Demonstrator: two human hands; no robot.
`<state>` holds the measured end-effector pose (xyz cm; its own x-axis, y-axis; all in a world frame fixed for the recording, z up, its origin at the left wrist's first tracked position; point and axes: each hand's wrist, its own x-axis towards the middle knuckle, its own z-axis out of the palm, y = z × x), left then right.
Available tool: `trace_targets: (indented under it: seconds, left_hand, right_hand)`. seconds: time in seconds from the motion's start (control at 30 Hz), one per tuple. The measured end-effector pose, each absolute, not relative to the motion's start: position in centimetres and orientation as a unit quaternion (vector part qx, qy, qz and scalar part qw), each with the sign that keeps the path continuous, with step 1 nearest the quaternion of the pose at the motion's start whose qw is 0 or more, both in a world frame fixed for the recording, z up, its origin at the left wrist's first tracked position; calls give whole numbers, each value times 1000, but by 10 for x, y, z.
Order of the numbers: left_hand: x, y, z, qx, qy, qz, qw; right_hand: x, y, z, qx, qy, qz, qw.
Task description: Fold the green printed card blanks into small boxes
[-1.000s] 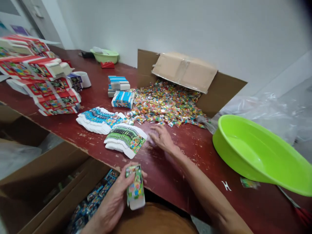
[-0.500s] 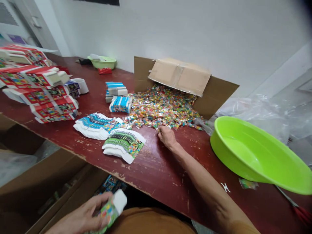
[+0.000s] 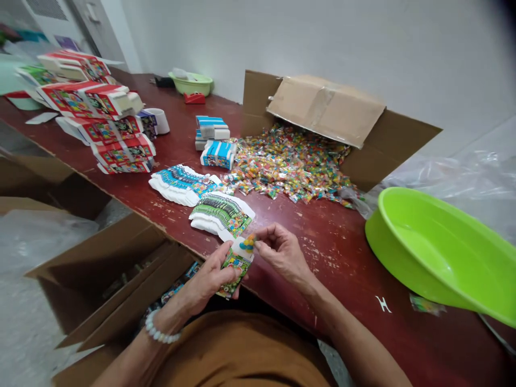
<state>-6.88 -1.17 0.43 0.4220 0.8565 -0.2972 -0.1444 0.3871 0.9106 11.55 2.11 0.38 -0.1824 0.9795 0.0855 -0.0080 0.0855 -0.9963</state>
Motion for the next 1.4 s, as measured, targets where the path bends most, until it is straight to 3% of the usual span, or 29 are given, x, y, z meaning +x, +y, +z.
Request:
trace_targets:
  seconds: [0.33, 0.6, 0.8, 0.87, 1.0, 1.27, 1.4]
  left_hand:
    - [-61, -13, 1, 364, 419, 414, 721]
    - [-58, -10, 5, 308, 461, 439, 707]
    - [-59, -10, -1, 367, 460, 439, 679]
    - [-59, -9, -2, 343, 470, 438, 685]
    - [-60, -7, -4, 265, 472, 455, 707]
    - [-58, -11, -3, 242, 424, 467, 737]
    - [-66, -10, 5, 205, 353, 399, 821]
  right_hand:
    - [120, 22, 15, -368, -742, 390, 402]
    - [101, 24, 4, -421, -487, 643, 415]
    - [93, 32, -1, -413, -403, 769, 275]
    - [96, 34, -1, -390, -373, 800, 264]
    - [102, 30, -2, -326, -327, 833, 305]
    - [84, 22, -13, -348, -408, 746, 395]
    - [87, 18, -9, -358, -538, 606, 464]
